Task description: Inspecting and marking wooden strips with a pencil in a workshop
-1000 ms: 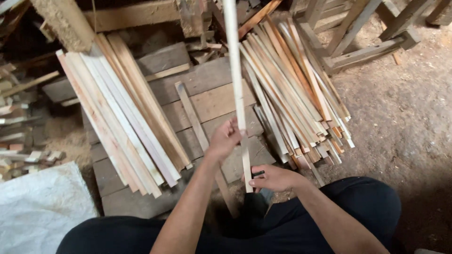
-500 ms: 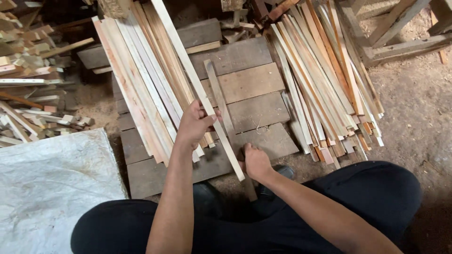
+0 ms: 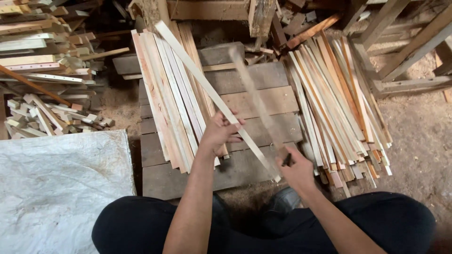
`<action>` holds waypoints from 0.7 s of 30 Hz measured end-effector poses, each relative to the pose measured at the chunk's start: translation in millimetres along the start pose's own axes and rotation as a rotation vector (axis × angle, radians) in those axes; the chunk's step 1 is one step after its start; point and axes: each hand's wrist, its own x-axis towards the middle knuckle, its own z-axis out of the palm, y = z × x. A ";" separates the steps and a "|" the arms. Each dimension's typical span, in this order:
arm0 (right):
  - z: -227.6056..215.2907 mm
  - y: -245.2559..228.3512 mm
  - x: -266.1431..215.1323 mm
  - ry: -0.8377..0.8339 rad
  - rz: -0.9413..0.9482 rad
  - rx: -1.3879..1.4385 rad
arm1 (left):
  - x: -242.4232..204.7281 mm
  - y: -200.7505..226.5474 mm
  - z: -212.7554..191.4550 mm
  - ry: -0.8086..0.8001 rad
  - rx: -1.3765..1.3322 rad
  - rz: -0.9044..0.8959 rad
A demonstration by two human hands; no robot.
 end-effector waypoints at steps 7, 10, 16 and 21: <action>30.2 40.7 18.3 0.453 -0.682 0.065 | -12.8 -26.0 48.9 -0.230 -0.114 -0.074; 24.7 19.7 6.4 0.374 -0.705 0.124 | -12.2 -44.0 54.5 -0.278 -0.129 -0.078; 1.9 -2.8 -12.6 0.228 -0.825 -0.023 | -29.2 -16.3 64.0 -0.267 -0.004 -0.134; 0.8 6.3 -11.1 0.250 -0.849 -0.061 | -25.7 -10.3 59.9 -0.244 0.018 -0.111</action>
